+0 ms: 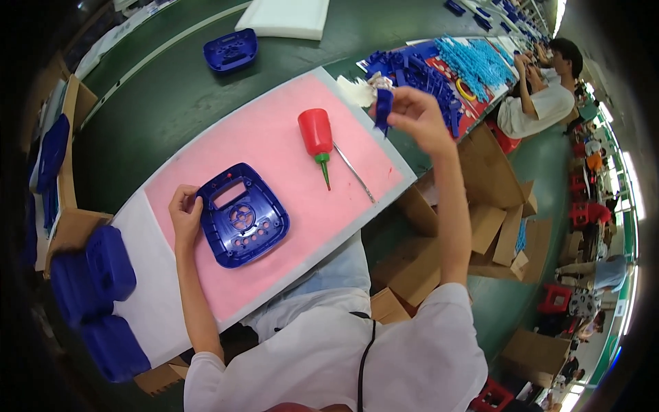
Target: The person applies glue from a bottle to a blue plastic casing, then attaches a plastic handle piece to it by hand.
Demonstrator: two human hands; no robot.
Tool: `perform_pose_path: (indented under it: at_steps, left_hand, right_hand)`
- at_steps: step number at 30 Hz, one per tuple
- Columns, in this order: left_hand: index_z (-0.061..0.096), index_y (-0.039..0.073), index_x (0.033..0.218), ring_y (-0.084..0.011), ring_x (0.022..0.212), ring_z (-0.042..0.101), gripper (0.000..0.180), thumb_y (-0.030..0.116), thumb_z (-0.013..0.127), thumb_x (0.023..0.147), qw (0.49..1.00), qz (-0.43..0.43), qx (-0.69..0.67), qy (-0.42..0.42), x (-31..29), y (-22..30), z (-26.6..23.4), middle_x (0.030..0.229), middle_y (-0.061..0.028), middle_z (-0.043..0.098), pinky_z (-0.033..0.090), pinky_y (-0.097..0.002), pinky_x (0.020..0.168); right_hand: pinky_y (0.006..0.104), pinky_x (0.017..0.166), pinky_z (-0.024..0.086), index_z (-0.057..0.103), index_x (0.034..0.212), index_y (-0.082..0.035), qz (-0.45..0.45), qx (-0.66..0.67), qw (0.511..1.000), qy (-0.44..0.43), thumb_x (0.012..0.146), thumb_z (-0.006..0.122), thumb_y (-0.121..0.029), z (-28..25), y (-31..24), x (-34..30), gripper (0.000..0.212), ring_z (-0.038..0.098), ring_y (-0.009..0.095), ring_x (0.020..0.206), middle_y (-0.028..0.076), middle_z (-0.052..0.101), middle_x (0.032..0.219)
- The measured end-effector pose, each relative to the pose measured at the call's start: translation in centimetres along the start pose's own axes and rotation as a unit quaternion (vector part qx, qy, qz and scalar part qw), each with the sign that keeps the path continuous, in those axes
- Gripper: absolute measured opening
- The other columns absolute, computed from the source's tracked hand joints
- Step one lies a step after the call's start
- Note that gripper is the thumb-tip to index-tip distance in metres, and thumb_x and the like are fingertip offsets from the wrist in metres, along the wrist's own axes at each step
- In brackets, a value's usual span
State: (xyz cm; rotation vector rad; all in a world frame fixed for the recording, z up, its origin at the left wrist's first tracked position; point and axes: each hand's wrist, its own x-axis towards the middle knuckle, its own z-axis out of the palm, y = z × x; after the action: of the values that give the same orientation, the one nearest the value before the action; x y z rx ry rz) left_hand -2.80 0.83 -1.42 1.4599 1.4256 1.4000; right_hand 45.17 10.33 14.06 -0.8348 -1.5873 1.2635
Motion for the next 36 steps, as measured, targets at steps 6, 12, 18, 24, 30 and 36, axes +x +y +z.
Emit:
perform_pose_path:
  at_steps: [6,12,18,24,30,36]
  left_hand:
    - [0.06,0.001,0.083,-0.0161,0.085,0.059,0.018,-0.003,0.064,0.066,0.999,0.037,-0.007,0.034,0.0,-0.6,0.1,0.091,-0.0074,0.061,0.049,-0.0272,0.076]
    - [0.065,0.003,0.084,-0.0261,0.09,0.065,0.018,0.003,0.068,0.066,0.99,0.108,0.055,0.071,0.5,0.1,0.7,0.09,-0.0126,0.068,0.05,-0.0377,0.089]
    - [0.068,0.005,0.099,-0.0252,0.094,0.066,0.035,0.003,0.076,0.065,0.974,0.179,0.032,0.135,-0.5,6.2,0.8,0.091,-0.0111,0.068,0.052,-0.0367,0.087]
    - [0.067,0.002,0.107,-0.0191,0.084,0.067,0.042,0.0,0.081,0.067,0.98,0.136,-0.016,0.147,-1.6,6.8,2.5,0.089,-0.0095,0.068,0.055,-0.0295,0.075]
    - [0.07,0.002,0.106,-0.0181,0.082,0.064,0.039,-0.004,0.075,0.068,0.974,0.139,0.048,0.172,-1.1,5.3,1.9,0.084,-0.0088,0.067,0.052,-0.0307,0.076]
    - [0.073,0.006,0.101,-0.0181,0.088,0.06,0.035,-0.003,0.074,0.067,0.972,0.132,0.116,0.159,-0.9,4.8,2.0,0.081,-0.0064,0.065,0.05,-0.0292,0.078]
  right_hand:
    - [0.0487,0.087,0.056,0.057,0.113,0.003,-0.069,0.236,0.961,-0.123,0.081,0.075,-0.003,12.2,1.3,1.2,0.037,0.068,0.035,0.099,0.025,0.066,0.109]
    - [0.0423,0.086,0.058,0.055,0.119,0.004,-0.009,0.326,0.94,-0.104,0.087,0.071,-0.009,20.8,5.1,3.8,0.038,0.07,0.031,0.095,0.022,0.065,0.111]
    - [0.0389,0.086,0.059,0.044,0.132,0.003,0.053,0.326,0.943,-0.032,0.087,0.066,0.001,27.2,5.5,5.1,0.05,0.067,0.025,0.095,0.013,0.061,0.105]
    - [0.0321,0.08,0.061,0.056,0.117,0.005,0.139,0.262,0.955,-0.012,0.087,0.066,0.001,28.2,7.9,4.9,0.031,0.067,0.02,0.09,0.011,0.061,0.103]
    - [0.0275,0.076,0.057,0.06,0.112,0.003,-0.048,-0.059,0.994,-0.078,0.081,0.071,0.002,27.1,7.5,5.2,0.033,0.068,0.017,0.084,0.009,0.063,0.095]
    - [0.0286,0.077,0.054,0.064,0.114,0.0,-0.097,-0.233,0.961,-0.113,0.075,0.075,0.001,25.0,7.6,5.3,0.04,0.065,0.018,0.088,0.01,0.066,0.095]
